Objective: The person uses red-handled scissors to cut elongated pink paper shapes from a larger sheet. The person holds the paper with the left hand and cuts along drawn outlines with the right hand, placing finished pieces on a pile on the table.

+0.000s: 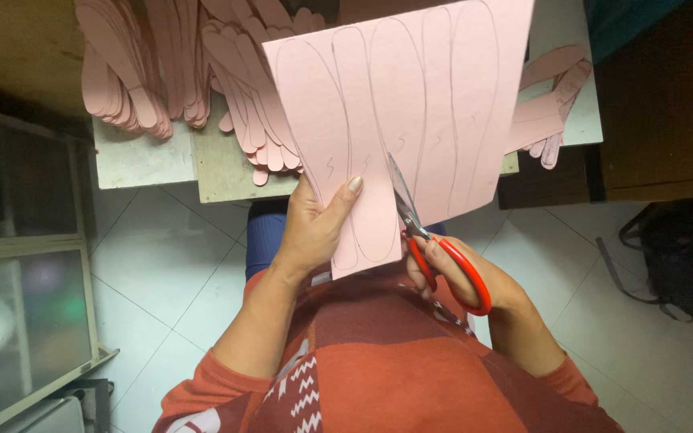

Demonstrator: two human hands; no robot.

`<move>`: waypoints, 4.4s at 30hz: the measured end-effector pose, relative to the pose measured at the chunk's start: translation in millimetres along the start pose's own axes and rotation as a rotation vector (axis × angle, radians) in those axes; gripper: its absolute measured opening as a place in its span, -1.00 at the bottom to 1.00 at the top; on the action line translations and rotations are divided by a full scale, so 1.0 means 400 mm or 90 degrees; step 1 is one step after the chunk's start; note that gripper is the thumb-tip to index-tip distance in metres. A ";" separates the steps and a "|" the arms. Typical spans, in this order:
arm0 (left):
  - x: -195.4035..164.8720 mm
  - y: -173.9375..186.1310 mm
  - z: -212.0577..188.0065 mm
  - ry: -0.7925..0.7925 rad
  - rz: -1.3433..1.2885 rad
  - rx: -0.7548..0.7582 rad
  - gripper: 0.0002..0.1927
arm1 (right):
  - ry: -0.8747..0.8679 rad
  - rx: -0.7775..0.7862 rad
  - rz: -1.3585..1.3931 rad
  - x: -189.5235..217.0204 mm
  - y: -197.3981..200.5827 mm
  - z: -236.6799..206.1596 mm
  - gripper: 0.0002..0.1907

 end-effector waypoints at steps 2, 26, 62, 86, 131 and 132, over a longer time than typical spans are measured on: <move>0.009 -0.012 -0.002 0.025 -0.029 0.020 -0.63 | 0.026 -0.010 -0.013 0.006 -0.001 0.006 -0.33; 0.032 -0.029 0.002 0.101 -0.141 0.022 -0.58 | -0.081 -0.141 0.001 -0.022 0.003 0.002 -0.43; 0.002 -0.036 -0.001 0.067 -0.104 -0.009 -0.65 | -0.024 -0.241 -0.253 0.090 0.009 0.005 -0.72; 0.024 -0.061 -0.006 0.076 -0.156 0.020 -0.65 | 0.038 -0.304 -0.283 0.092 0.016 0.008 -0.80; -0.005 -0.050 0.021 0.045 -0.081 -0.040 -0.67 | 0.003 -0.282 -0.236 0.097 0.027 0.021 -0.74; -0.002 -0.058 0.019 0.051 -0.088 -0.034 -0.68 | 0.002 -0.280 -0.245 0.101 0.032 0.025 -0.73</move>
Point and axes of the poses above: each hand's wrist, its own z-axis towards the middle knuckle, its own y-axis out of the back of the hand, x = y × z, the point moved 9 cm from there along z, towards the middle knuckle, and after that the axes turned 2 degrees about z, right-handed, at the moved point
